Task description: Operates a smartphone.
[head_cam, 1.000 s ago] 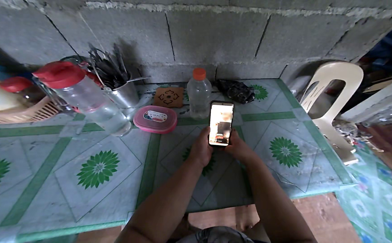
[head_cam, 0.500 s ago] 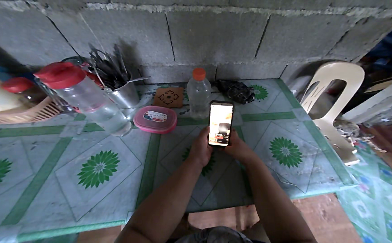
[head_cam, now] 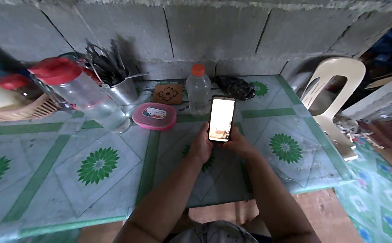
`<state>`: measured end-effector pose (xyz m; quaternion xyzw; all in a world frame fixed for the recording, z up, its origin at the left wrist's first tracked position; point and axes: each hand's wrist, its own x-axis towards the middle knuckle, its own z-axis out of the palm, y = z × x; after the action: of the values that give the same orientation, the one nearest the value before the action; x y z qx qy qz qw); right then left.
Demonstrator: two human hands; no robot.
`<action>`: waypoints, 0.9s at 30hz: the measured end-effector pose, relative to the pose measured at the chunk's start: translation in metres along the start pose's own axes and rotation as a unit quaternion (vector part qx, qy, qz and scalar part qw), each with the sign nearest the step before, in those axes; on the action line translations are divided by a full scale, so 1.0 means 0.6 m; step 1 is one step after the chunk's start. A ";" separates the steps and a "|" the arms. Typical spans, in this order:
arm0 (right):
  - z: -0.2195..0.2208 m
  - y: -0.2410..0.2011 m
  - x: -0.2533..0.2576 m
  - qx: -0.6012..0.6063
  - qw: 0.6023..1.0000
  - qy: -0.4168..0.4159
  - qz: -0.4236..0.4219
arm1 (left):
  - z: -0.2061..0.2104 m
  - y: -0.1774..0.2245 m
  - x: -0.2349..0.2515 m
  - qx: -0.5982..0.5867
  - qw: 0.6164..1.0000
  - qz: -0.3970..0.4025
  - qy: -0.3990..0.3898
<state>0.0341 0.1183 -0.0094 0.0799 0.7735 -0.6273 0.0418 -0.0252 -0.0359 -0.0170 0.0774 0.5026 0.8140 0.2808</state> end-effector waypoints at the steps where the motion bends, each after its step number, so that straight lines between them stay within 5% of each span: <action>1: 0.000 -0.001 -0.001 -0.016 1.000 0.005 0.001 | 0.001 0.000 -0.001 0.000 1.000 -0.003 0.001; 8: 0.001 0.002 0.003 0.067 0.998 0.000 -0.004 | -0.002 0.002 0.002 -0.010 1.000 0.004 -0.010; 27: 0.004 0.004 -0.001 0.058 0.998 0.001 -0.018 | -0.002 0.004 0.002 -0.019 1.000 -0.001 -0.013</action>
<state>0.0348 0.1163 -0.0119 0.0690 0.7374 -0.6715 0.0255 -0.0276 -0.0368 -0.0157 0.0822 0.4836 0.8217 0.2901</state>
